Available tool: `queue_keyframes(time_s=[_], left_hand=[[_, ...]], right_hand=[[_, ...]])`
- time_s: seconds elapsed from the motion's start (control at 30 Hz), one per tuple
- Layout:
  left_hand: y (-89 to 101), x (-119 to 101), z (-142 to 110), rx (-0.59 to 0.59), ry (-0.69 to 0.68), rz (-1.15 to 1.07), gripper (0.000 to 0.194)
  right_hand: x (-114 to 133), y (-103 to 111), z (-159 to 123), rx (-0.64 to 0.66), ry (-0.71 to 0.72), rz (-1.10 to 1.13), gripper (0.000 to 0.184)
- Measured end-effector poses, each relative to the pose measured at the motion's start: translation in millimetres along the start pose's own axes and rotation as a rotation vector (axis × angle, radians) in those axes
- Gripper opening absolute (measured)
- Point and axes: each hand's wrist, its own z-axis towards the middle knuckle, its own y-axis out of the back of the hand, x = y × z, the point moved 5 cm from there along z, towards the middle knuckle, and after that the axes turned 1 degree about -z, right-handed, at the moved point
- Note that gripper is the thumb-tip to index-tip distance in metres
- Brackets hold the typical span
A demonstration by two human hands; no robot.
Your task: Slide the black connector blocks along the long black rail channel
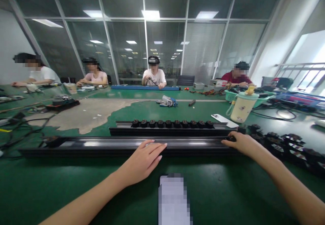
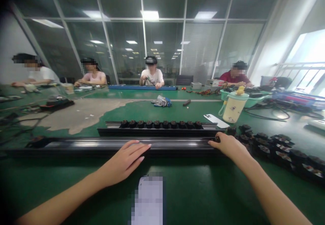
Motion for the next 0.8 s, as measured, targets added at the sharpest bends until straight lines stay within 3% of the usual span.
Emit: queue_keyframes(time_s=[0.3,0.47,0.8], left_hand=[[-1.6,-1,-5,0.07,0.074,-0.042,0.043],[1.2,-2,-4,0.094,0.089,-0.029,0.044],[2.5,-1,-6,0.052,0.131,-0.123,0.044]], right_hand=[[-11,-21,14,-0.019,-0.025,0.097,0.048],[-13,-28,19,-0.148,0.051,0.195,0.047],[-16,-33,27,-0.014,0.022,0.239,0.049]])
